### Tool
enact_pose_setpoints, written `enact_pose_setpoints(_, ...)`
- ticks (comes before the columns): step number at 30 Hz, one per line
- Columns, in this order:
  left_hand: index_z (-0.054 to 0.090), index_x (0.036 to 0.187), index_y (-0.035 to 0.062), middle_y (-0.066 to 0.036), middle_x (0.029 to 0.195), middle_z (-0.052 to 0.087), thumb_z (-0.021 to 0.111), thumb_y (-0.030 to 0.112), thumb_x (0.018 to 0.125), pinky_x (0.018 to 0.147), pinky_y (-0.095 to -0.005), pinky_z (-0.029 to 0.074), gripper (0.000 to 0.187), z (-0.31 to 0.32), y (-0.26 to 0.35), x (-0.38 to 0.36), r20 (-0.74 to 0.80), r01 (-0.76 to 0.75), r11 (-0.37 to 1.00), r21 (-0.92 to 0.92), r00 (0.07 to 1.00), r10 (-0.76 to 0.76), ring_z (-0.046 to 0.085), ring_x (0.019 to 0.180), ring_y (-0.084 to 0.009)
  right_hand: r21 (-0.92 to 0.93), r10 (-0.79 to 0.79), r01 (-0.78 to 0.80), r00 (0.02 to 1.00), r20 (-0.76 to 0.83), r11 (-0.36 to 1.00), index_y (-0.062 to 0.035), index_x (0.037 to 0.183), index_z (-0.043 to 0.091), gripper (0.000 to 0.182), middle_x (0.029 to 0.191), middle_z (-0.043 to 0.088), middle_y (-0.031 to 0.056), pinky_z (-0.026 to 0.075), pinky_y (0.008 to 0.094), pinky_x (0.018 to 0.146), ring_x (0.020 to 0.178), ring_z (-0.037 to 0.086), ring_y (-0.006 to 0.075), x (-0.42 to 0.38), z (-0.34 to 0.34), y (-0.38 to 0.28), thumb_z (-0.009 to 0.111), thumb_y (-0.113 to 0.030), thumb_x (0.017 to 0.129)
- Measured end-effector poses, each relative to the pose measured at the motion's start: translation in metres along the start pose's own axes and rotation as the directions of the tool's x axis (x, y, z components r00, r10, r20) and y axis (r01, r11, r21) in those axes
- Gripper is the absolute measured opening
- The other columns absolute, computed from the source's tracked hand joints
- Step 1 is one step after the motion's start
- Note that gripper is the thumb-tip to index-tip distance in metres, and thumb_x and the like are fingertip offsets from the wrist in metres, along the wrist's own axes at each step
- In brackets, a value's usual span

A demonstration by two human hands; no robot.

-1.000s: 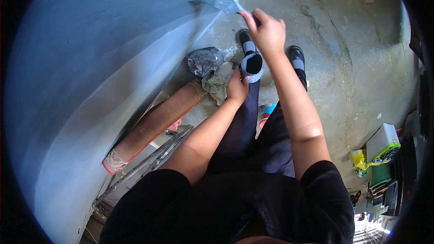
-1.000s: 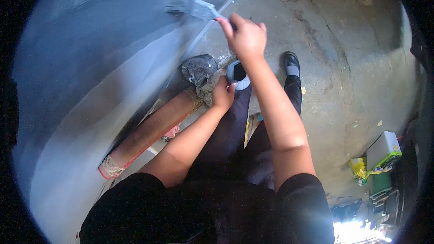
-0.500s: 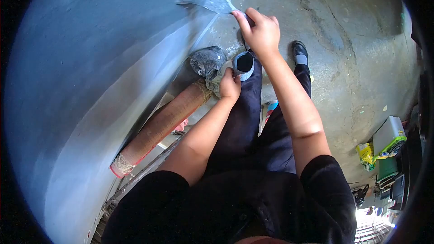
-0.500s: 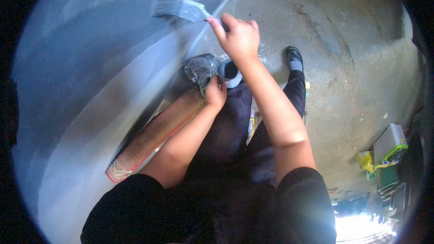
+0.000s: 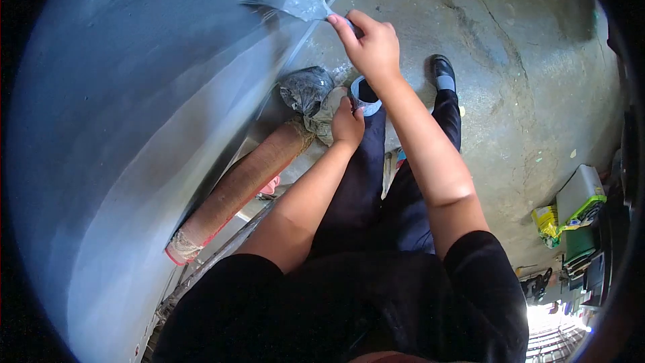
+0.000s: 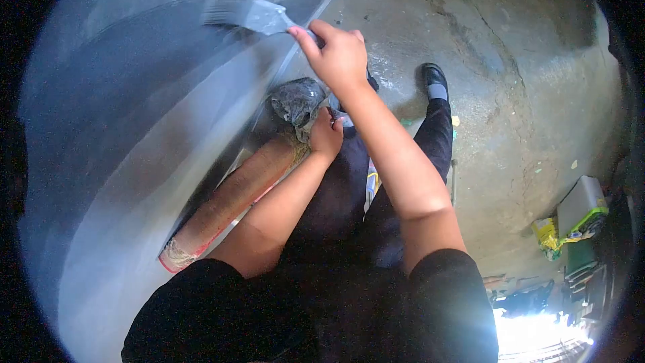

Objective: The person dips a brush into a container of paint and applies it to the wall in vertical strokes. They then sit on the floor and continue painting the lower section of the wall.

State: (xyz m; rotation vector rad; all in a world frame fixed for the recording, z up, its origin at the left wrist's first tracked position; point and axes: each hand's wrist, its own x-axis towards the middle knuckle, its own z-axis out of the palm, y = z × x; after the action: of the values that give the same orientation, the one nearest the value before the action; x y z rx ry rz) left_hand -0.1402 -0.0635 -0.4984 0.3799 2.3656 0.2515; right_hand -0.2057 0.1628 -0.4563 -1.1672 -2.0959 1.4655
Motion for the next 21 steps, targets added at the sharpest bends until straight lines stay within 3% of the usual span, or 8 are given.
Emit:
enact_pose_setpoints(4, 0.053, 0.104, 0.0022, -0.025, 0.096, 0.070, 0.070, 0.014, 0.088, 0.077, -0.0545, 0.052, 0.026, 0.003, 0.001, 0.003, -0.010, -0.022, 0.996, -0.082, 1.000, 0.022, 0.067, 0.091, -0.0474, -0.186, -0.033, 0.029, 0.999, -0.020, 0.982, -0.0075, 0.066, 0.060, 0.047, 0.053, 0.055, 0.0121, 0.045, 0.0421, 0.058, 0.051, 0.056, 0.0364, -0.012, -0.008, 0.043, 0.072, -0.046, 0.091)
enact_pose_setpoints(6, 0.054, 0.104, 0.0022, -0.024, 0.096, 0.070, 0.071, 0.014, 0.088, 0.077, -0.0538, 0.052, 0.026, 0.000, 0.006, 0.003, 0.004, 0.041, 0.998, -0.057, 0.999, -0.041, 0.067, 0.092, -0.0463, -0.187, -0.055, 0.051, 0.998, -0.016, 0.981, -0.0086, 0.068, 0.062, 0.042, 0.054, 0.056, 0.0098, 0.044, 0.0396, 0.059, 0.051, 0.056, 0.0325, -0.018, -0.022, 0.042, 0.074, -0.043, 0.090)
enact_pose_setpoints(9, 0.054, 0.106, 0.0012, -0.025, 0.097, 0.070, 0.071, 0.015, 0.088, 0.079, -0.0533, 0.052, 0.028, 0.003, 0.001, 0.001, 0.015, 0.015, 0.999, -0.046, 1.000, -0.014, 0.066, 0.093, -0.0465, -0.088, -0.169, 0.164, 0.984, -0.060, 0.983, -0.0104, 0.071, 0.065, 0.031, 0.056, 0.055, 0.0047, 0.039, 0.0350, 0.060, 0.050, 0.049, 0.0243, -0.013, -0.044, 0.015, 0.079, -0.033, 0.086)
enact_pose_setpoints(14, 0.052, 0.108, -0.0007, -0.028, 0.096, 0.068, 0.069, 0.017, 0.089, 0.079, -0.0533, 0.052, 0.031, 0.009, -0.010, -0.005, 0.040, 0.034, 0.999, -0.034, 0.999, -0.032, 0.066, 0.094, -0.0475, 0.085, -0.245, 0.254, 0.964, -0.099, 0.964, -0.0107, 0.071, 0.065, 0.032, 0.055, 0.054, 0.0028, 0.039, 0.0334, 0.066, 0.050, 0.050, 0.0215, 0.006, -0.032, -0.025, 0.078, -0.035, 0.088)
enact_pose_setpoints(17, 0.052, 0.108, 0.0007, -0.026, 0.096, 0.069, 0.069, 0.016, 0.089, 0.077, -0.0535, 0.052, 0.029, 0.005, -0.005, -0.007, 0.051, 0.037, 0.999, 0.003, 0.998, -0.037, 0.066, 0.092, -0.0470, -0.120, -0.106, 0.105, 0.994, -0.002, 0.987, -0.0126, 0.075, 0.069, 0.047, 0.061, 0.065, 0.0085, 0.042, 0.0421, 0.070, 0.058, 0.063, 0.0288, 0.011, -0.008, 0.002, 0.066, -0.057, 0.090)
enact_pose_setpoints(18, 0.053, 0.107, 0.0015, -0.025, 0.095, 0.069, 0.069, 0.015, 0.089, 0.076, -0.0537, 0.052, 0.028, 0.002, -0.001, -0.006, 0.040, 0.044, 0.999, -0.019, 0.998, -0.043, 0.067, 0.091, -0.0467, -0.123, -0.107, 0.106, 0.994, -0.004, 0.987, -0.0126, 0.075, 0.069, 0.047, 0.061, 0.065, 0.0085, 0.042, 0.0421, 0.070, 0.058, 0.063, 0.0288, 0.006, -0.007, 0.014, 0.066, -0.057, 0.090)
enact_pose_setpoints(20, 0.053, 0.106, 0.0022, -0.024, 0.094, 0.069, 0.069, 0.013, 0.088, 0.075, -0.0538, 0.052, 0.027, -0.001, 0.004, -0.001, 0.026, 0.049, 0.998, -0.043, 0.998, -0.048, 0.067, 0.089, -0.0464, -0.380, -0.012, 0.014, 1.000, 0.007, 0.925, -0.0125, 0.076, 0.069, 0.045, 0.058, 0.062, 0.0062, 0.045, 0.0409, 0.073, 0.057, 0.062, 0.0310, -0.002, -0.009, 0.037, 0.065, -0.055, 0.093)
enact_pose_setpoints(21, 0.053, 0.104, 0.0027, -0.023, 0.092, 0.070, 0.070, 0.012, 0.088, 0.074, -0.0538, 0.052, 0.025, -0.001, 0.005, 0.000, 0.005, 0.045, 0.998, -0.044, 0.999, -0.044, 0.067, 0.088, -0.0460, -0.394, 0.045, -0.036, 0.999, 0.012, 0.918, -0.0128, 0.077, 0.070, 0.049, 0.058, 0.064, 0.0067, 0.045, 0.0430, 0.072, 0.061, 0.065, 0.0324, -0.008, -0.015, 0.044, 0.062, -0.058, 0.093)
